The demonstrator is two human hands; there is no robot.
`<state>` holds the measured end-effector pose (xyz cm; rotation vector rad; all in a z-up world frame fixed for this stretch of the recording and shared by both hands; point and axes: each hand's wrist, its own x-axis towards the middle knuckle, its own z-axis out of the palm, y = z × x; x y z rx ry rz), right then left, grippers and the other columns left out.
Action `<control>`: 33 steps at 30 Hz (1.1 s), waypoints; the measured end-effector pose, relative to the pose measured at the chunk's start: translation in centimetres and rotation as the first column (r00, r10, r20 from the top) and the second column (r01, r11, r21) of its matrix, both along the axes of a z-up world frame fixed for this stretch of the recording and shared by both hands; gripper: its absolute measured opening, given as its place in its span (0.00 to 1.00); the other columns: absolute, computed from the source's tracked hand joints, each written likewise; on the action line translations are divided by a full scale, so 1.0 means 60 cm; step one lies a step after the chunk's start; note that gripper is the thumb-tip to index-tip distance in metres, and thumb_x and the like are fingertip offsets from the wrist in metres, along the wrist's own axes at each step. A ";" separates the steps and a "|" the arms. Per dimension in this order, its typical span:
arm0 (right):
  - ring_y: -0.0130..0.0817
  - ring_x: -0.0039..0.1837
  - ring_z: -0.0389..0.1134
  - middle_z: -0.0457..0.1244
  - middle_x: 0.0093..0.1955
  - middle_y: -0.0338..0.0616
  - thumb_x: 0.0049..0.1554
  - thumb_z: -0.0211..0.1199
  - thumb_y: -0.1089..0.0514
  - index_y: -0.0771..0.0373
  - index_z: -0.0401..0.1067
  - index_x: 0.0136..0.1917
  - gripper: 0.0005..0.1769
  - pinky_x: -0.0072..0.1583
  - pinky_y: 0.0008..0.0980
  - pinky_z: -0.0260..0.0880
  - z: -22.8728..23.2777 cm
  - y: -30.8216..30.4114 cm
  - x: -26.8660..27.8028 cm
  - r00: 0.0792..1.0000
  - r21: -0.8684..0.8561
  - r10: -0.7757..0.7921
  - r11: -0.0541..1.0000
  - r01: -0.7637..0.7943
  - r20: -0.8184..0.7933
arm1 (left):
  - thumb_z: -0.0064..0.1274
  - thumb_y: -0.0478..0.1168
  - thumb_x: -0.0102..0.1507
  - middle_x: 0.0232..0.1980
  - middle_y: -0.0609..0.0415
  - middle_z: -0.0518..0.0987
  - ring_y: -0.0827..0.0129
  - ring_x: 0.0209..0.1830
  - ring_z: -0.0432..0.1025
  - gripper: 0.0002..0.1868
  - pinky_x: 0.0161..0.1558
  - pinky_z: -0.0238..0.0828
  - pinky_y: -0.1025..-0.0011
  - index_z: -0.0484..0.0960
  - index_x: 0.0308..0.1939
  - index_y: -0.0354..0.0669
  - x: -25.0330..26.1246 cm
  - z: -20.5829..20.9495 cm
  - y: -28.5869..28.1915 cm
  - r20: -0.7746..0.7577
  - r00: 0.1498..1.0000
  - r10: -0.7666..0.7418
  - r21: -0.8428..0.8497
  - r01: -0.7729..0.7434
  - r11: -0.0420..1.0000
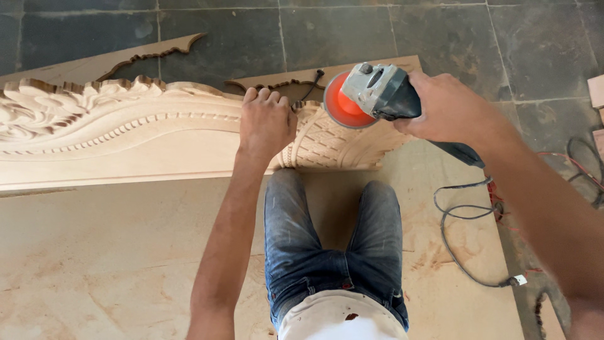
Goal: The person uses an angle grinder with a sanding disc to smooth the surface of a carved wooden piece. They hold the piece with one hand and operate the tool with the other, moving along the carved details.
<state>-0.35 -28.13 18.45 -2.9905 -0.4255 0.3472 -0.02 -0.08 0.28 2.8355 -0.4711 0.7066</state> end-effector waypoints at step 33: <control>0.44 0.44 0.73 0.68 0.48 0.55 0.53 0.72 0.48 0.71 0.68 0.61 0.31 0.41 0.41 0.75 -0.251 -0.017 -0.101 0.873 0.798 0.141 -0.357 0.485 -0.467 | 0.54 0.35 0.62 0.55 0.52 0.77 0.57 0.55 0.68 0.26 0.50 0.62 0.53 0.83 0.63 0.62 -0.030 0.027 -0.037 -0.058 0.965 -0.254 -0.124 0.245 0.961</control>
